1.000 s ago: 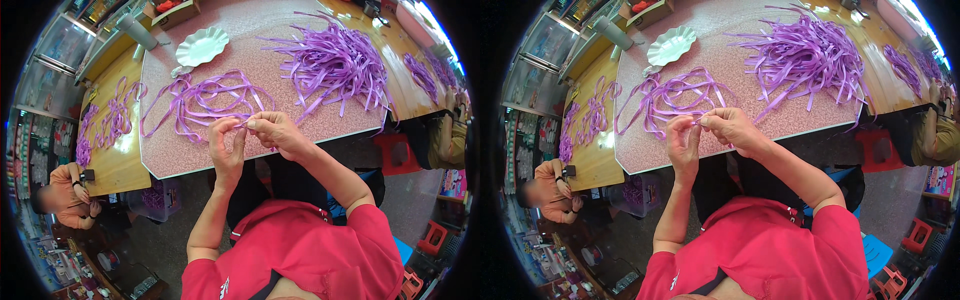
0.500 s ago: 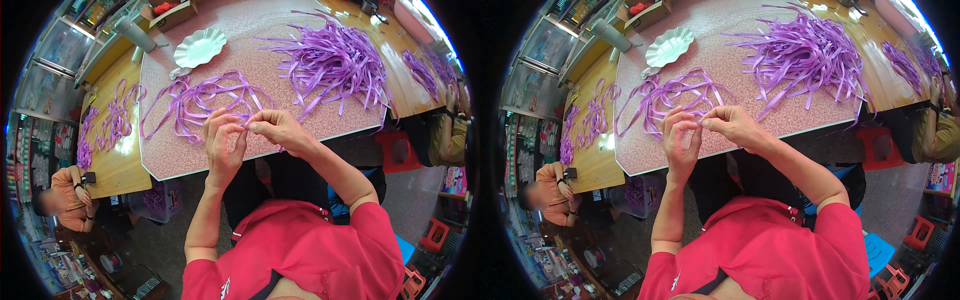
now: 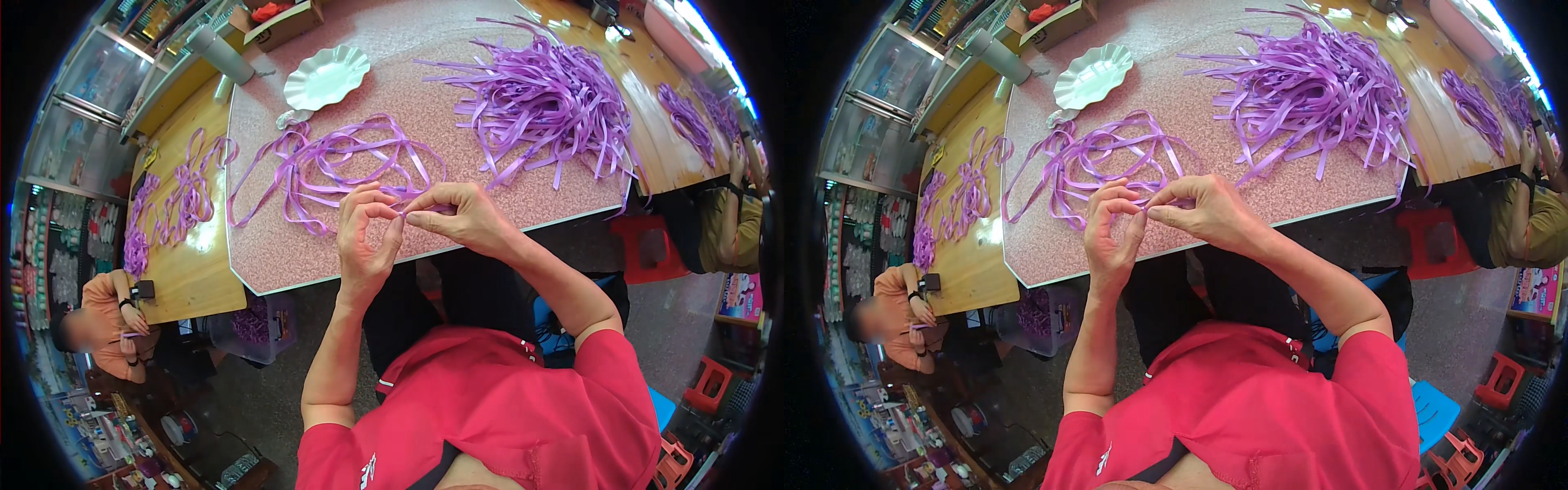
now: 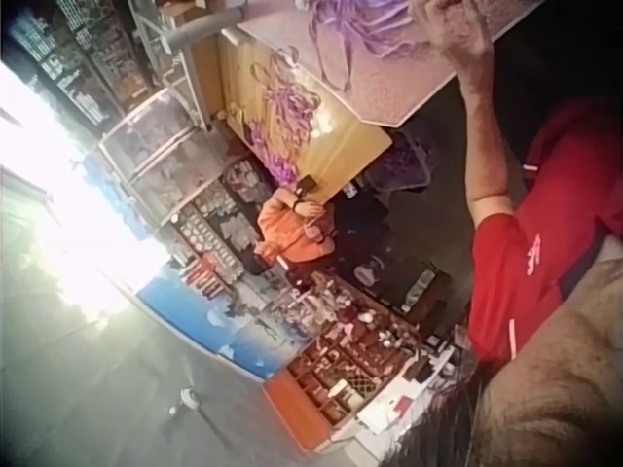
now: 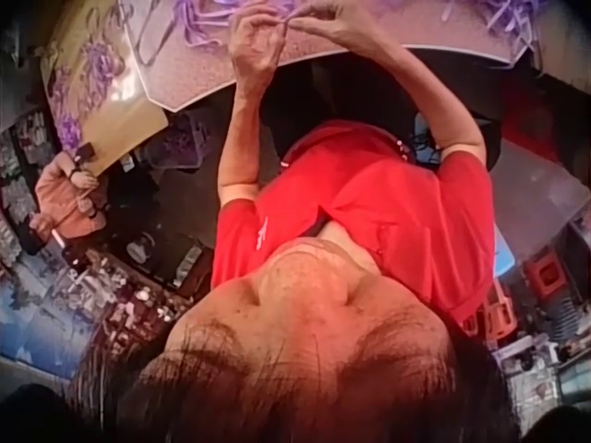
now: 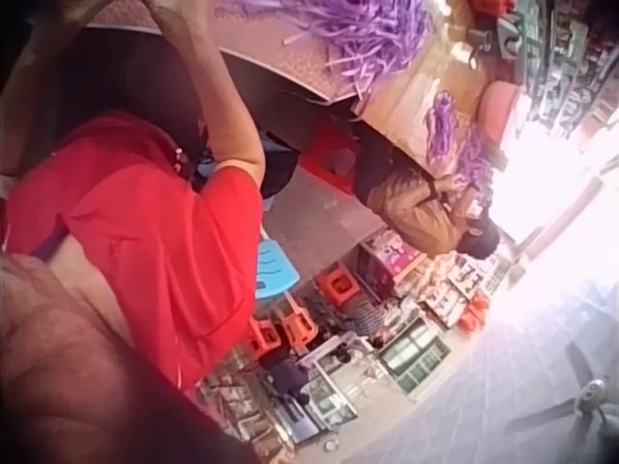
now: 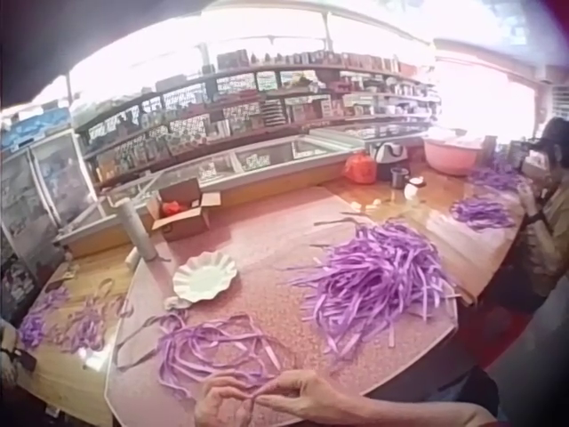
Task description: Tying purple ribbons into small decorative bows.
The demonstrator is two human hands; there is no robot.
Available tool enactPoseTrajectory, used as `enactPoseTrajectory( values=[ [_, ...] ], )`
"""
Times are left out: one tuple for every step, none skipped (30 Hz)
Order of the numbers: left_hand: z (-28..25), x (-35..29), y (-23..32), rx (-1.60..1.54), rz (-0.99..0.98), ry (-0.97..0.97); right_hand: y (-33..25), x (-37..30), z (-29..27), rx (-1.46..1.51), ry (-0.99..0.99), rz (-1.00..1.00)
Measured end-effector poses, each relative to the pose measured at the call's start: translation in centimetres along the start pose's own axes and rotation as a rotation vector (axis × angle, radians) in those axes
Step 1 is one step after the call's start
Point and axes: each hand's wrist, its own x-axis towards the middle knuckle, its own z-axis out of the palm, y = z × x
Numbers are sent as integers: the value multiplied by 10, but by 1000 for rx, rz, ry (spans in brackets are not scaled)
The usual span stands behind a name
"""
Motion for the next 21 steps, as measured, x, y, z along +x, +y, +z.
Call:
enactPoseTrajectory(
  values=[
    [0, 0, 1, 0, 0, 0, 0, 0, -1, 10, -5, -48],
    [0, 0, 1, -15, -8, -3, 2, 1, -3, 10, -4, -48],
    [1, 0, 2, -31, -16, -6, 6, 3, -5, -13, -20, -114],
    [2, 0, 2, -32, -15, -7, 9, 4, -6, -36, -36, -181],
    [3, 0, 3, -21, -6, -14, 10, 5, -7, -37, -34, -180],
    [3, -1, 3, -9, 2, -20, 11, 6, -7, -107, -54, -211],
    [4, -1, 2, -9, 2, -20, 11, 6, -7, -177, -74, -241],
    [5, -3, 1, -23, -5, -18, 9, 6, -5, -176, -74, -242],
    [5, -4, 0, -39, -12, -17, 4, 4, -2, -88, -77, -100],
    [6, -4, 0, -39, -12, -17, 2, 3, 0, 1, -79, 41],
    [6, -4, 0, -47, -11, -19, 3, 3, 0, 1, -79, 41],
    [6, -4, 0, -56, -8, -21, 5, 3, 0, -1, -70, 56],
    [6, -4, 1, -57, -8, -21, 6, 3, 0, -4, -61, 71],
    [6, -5, 1, -71, -22, -24, 5, 2, -1, -5, -61, 72],
    [6, -5, 1, -83, -36, -25, 2, 1, -1, 6, -63, 84],
    [6, -6, 0, -82, -37, -24, 1, 1, -1, 17, -66, 96],
    [6, -8, -3, -128, -65, -14, 1, 2, 0, 17, -68, 96],
    [7, -9, -4, -175, -94, -5, 2, 2, 0, 33, -68, 100],
    [8, -10, -5, -175, -95, -5, 2, 2, 0, 49, -68, 103],
    [8, -10, -6, -186, -98, -8, 4, 2, 0, 49, -68, 104],
    [8, -11, -6, -199, -100, -10, 7, 3, 1, 35, -55, 91]
  ],
)
